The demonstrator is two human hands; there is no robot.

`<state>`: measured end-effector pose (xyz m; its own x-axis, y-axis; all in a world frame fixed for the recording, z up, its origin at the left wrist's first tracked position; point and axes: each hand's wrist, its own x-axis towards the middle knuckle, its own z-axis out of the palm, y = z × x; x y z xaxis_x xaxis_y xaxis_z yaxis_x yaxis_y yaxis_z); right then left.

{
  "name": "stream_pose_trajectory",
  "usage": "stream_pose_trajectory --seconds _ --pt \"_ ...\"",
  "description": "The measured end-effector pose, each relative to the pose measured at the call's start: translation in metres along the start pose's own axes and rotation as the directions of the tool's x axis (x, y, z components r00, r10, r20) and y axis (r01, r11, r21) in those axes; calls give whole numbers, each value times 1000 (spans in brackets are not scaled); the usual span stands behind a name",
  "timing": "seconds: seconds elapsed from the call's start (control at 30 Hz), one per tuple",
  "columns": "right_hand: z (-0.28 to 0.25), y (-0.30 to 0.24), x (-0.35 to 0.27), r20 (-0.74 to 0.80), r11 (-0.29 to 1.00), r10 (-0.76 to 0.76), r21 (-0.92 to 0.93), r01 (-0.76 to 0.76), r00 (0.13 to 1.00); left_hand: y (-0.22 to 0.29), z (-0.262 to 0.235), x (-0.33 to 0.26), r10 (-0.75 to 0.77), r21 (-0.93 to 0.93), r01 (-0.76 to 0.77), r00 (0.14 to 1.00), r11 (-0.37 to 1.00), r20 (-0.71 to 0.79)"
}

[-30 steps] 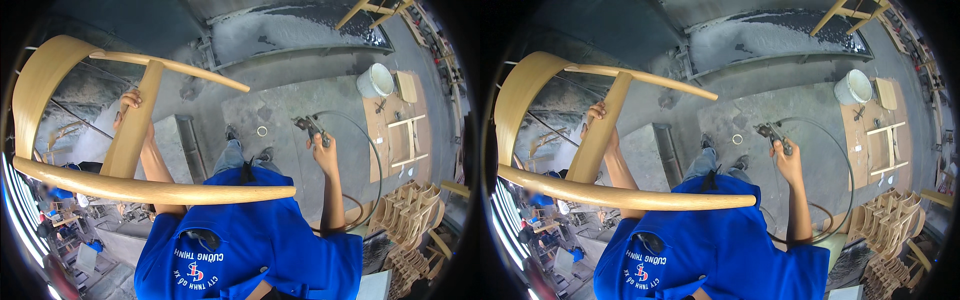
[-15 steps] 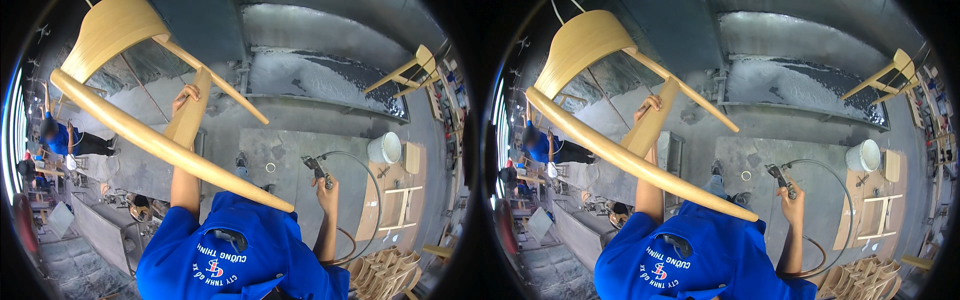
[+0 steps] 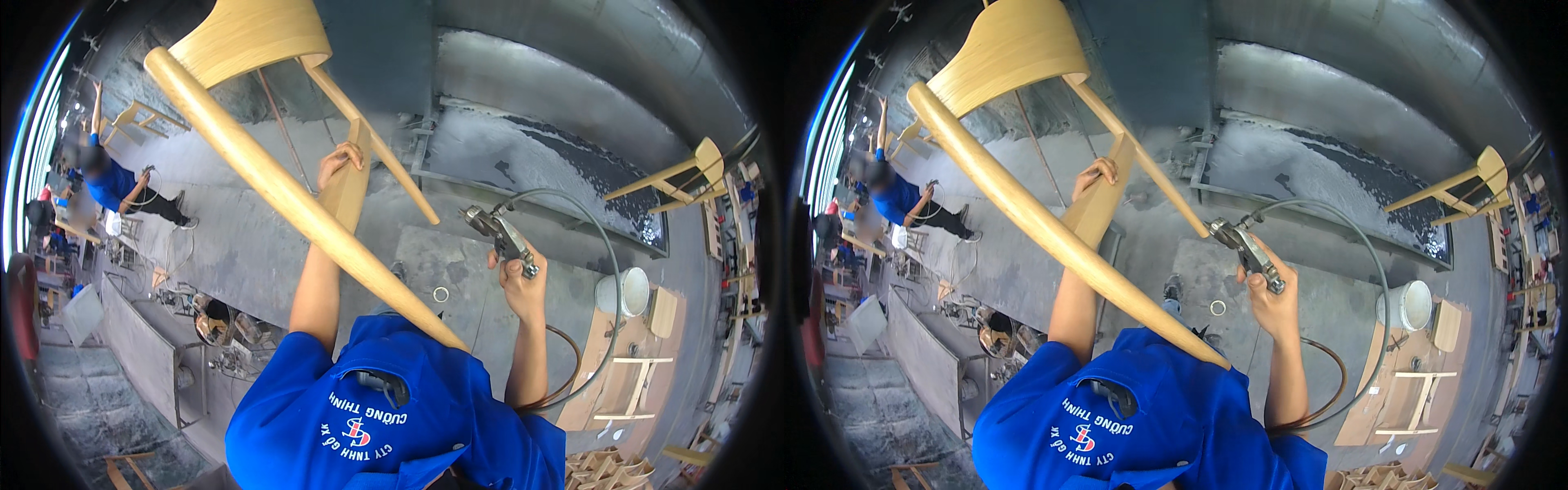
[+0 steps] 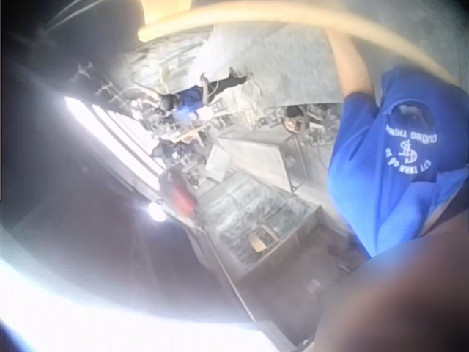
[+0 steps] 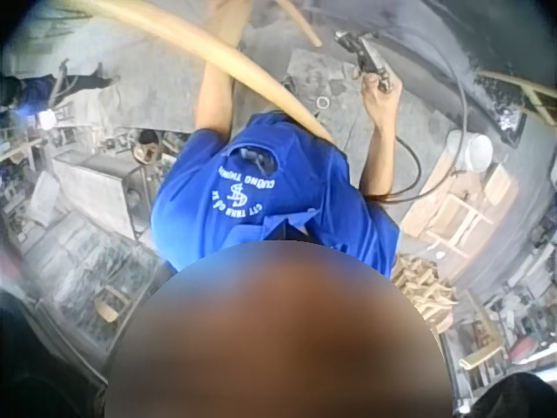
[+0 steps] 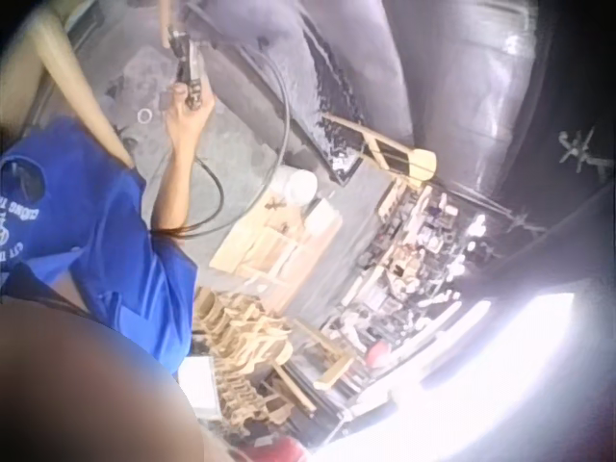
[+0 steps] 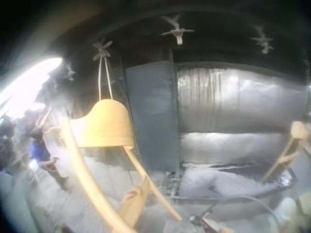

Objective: The person sprays a wooden chair with a spray gun, rotating it to cover all sides. The chair is suspended by strings, and the person adjusts its position while spraying.

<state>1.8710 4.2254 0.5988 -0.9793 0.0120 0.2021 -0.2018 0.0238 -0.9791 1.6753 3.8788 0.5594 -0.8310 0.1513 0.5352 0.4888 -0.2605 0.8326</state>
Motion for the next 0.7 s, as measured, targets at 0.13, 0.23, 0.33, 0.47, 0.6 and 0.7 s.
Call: stream_pose_trajectory --seconds 0.13,0.23,0.33,0.47,0.6,0.7 --pt "-1 0 -13 9 998 64 -19 -64 998 -3 -7 -6 -36 30 38 996 999 -87" --pt "-12 -9 -31 -23 996 70 50 -69 997 -12 -25 -2 -100 135 111 991 985 -85" --pt "-23 -23 -52 -41 992 49 120 -44 998 -34 -49 5 14 220 -8 1000 976 -25" --pt "-42 -35 -84 -59 980 101 176 -90 993 -75 -86 13 407 403 -481 876 779 258" --pt "-56 -32 -117 -50 966 85 249 -70 995 -105 -116 28 343 466 -415 910 781 235" --pt "-68 -18 -136 -67 965 91 254 -71 994 -113 -117 29 171 419 -129 983 899 -63"
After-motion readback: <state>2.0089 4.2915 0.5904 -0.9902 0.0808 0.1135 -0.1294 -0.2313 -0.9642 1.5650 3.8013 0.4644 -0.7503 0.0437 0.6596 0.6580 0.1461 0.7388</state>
